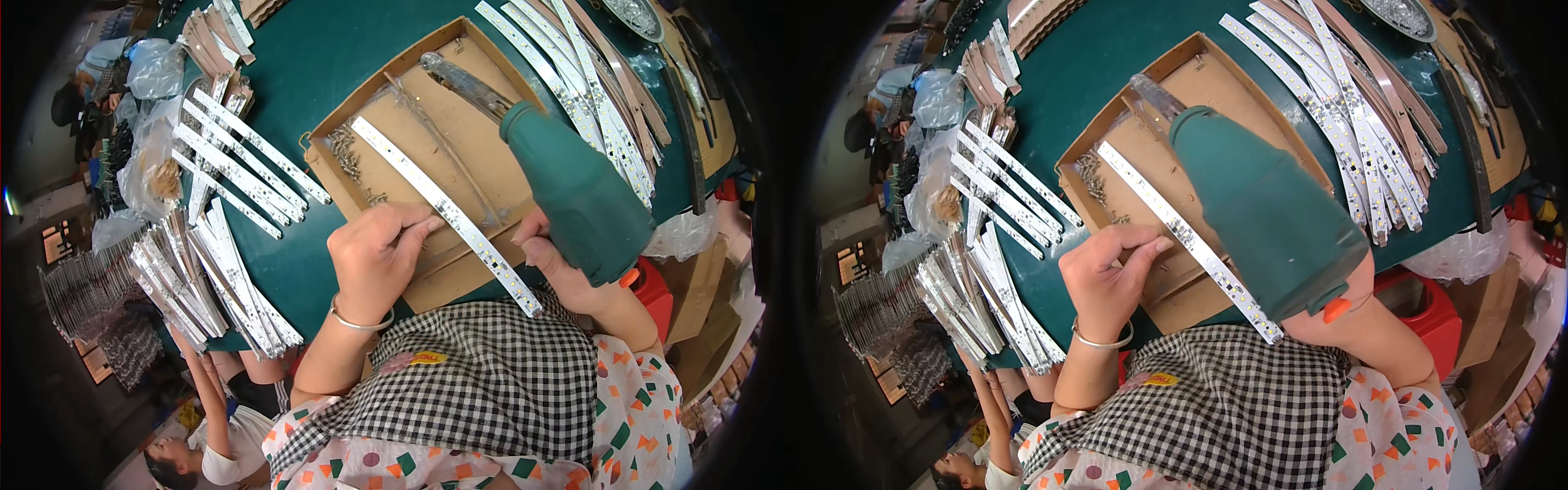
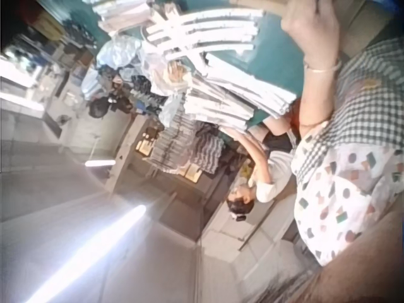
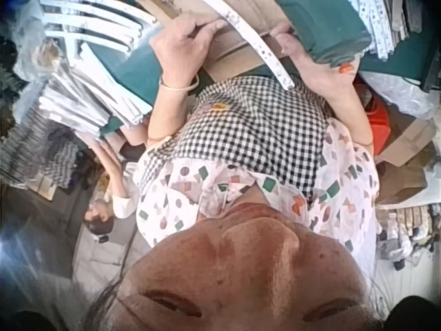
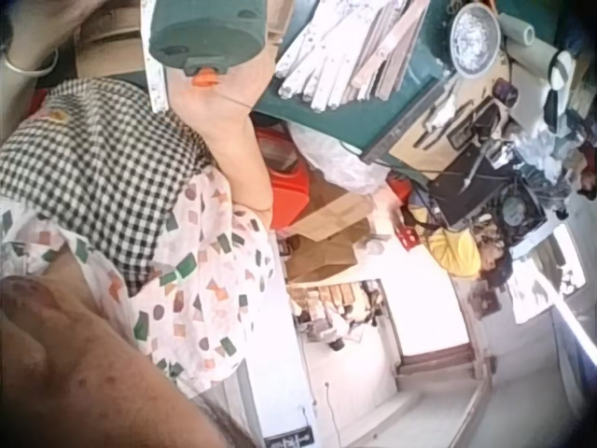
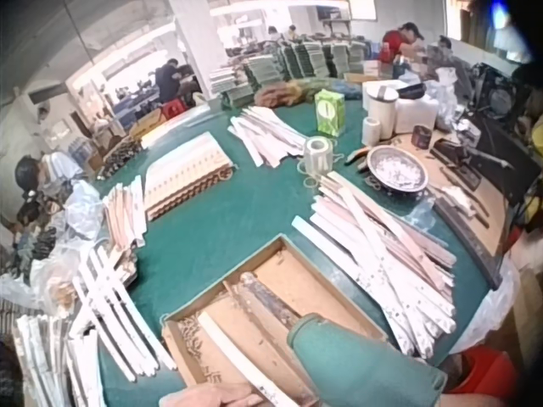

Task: The person gathers LED light strips on a workbench, positions small metal connectors onto each strip, and solders them using a soldering tool.

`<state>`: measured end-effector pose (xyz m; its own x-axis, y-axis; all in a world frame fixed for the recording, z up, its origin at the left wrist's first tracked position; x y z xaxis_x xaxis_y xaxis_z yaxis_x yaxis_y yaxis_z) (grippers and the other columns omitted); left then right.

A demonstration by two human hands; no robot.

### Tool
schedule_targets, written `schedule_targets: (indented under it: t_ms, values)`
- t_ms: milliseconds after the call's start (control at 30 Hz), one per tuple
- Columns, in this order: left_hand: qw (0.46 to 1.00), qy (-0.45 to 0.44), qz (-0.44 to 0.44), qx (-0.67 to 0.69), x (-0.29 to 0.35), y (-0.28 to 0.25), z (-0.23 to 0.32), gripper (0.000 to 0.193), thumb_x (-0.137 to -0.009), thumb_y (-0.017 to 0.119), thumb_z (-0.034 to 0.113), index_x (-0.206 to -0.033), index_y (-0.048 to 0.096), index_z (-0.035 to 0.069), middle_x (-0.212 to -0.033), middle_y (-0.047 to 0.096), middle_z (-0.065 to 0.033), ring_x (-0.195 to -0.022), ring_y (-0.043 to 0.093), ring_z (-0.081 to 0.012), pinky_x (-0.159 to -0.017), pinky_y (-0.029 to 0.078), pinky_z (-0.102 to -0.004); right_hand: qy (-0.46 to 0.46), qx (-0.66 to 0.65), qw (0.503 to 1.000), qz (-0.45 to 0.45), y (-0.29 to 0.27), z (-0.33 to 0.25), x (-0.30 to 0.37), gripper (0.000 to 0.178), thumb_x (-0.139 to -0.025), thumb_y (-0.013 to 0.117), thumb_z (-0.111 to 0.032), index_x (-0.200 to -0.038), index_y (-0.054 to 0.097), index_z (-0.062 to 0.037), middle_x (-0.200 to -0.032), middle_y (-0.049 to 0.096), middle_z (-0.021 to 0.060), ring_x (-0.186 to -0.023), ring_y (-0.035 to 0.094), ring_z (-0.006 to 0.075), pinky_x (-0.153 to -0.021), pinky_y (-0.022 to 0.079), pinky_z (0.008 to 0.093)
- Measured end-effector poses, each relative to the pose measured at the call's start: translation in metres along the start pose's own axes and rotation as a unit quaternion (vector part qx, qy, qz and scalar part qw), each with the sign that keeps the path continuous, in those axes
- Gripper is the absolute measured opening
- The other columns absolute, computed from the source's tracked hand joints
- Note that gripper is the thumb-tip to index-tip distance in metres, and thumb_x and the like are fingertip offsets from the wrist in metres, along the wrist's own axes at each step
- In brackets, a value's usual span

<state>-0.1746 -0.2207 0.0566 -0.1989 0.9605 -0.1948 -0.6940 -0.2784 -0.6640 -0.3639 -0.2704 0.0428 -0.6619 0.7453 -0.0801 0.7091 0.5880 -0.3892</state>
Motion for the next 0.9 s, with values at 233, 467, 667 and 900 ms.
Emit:
schedule_targets:
  t_ms: [233, 467, 667, 900]
  values:
    - [0.999, 0.017, 0.005, -0.036, -0.004, 0.008, -0.005, 0.009, -0.071, 0.077, 0.001, -0.076, 0.070, 0.003, -0.074, 0.069, -0.0097, -0.064, 0.067, -0.0229, -0.057, 0.052, -0.0301, 0.025, -0.087, 0.995, 0.049, -0.011, 0.007, 0.009, 0.019, -0.093, 0.062, -0.009, -0.109, 0.058, 0.0018, -0.087, 0.060, 0.0046, -0.071, 0.055, 0.0099, -0.065, 0.048, 0.0242]
    - [1.000, 0.022, -0.006, -0.020, -0.004, 0.011, -0.006, 0.010, -0.071, 0.077, 0.001, -0.076, 0.069, 0.003, -0.075, 0.069, -0.0092, -0.065, 0.067, -0.0236, -0.057, 0.052, -0.0302, 0.078, -0.233, 0.967, 0.064, -0.011, 0.017, 0.014, 0.035, -0.091, 0.063, -0.006, -0.123, 0.051, 0.0034, -0.090, 0.062, 0.0066, -0.074, 0.057, 0.0114, -0.067, 0.050, 0.0257]
    - [0.996, 0.073, 0.003, -0.042, -0.001, 0.011, -0.003, 0.013, -0.070, 0.077, 0.000, -0.079, 0.068, 0.003, -0.075, 0.069, -0.0086, -0.066, 0.066, -0.0240, -0.058, 0.052, -0.0310, 0.070, -0.202, 0.975, 0.052, -0.013, 0.016, 0.019, 0.043, -0.090, 0.065, -0.005, -0.128, 0.047, 0.0034, -0.091, 0.063, 0.0081, -0.075, 0.058, 0.0125, -0.069, 0.050, 0.0270]
    - [0.992, 0.105, 0.032, -0.058, 0.001, 0.011, 0.003, 0.013, -0.069, 0.077, -0.002, -0.077, 0.068, 0.003, -0.076, 0.070, -0.0083, -0.067, 0.067, -0.0229, -0.059, 0.053, -0.0302, 0.122, -0.212, 0.969, 0.046, -0.027, 0.008, 0.024, 0.058, -0.082, 0.070, -0.008, -0.132, 0.044, 0.0050, -0.095, 0.062, 0.0112, -0.067, 0.058, 0.0147, -0.058, 0.050, 0.0273]
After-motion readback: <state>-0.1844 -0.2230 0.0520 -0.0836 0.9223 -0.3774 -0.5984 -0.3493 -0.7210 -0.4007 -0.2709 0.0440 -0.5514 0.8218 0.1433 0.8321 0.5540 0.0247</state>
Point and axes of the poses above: each hand's wrist, its own x-axis away from the middle knuckle, its own y-axis out of the palm, z = x × y, the point moved 9 cm from there along -x, towards the middle knuckle
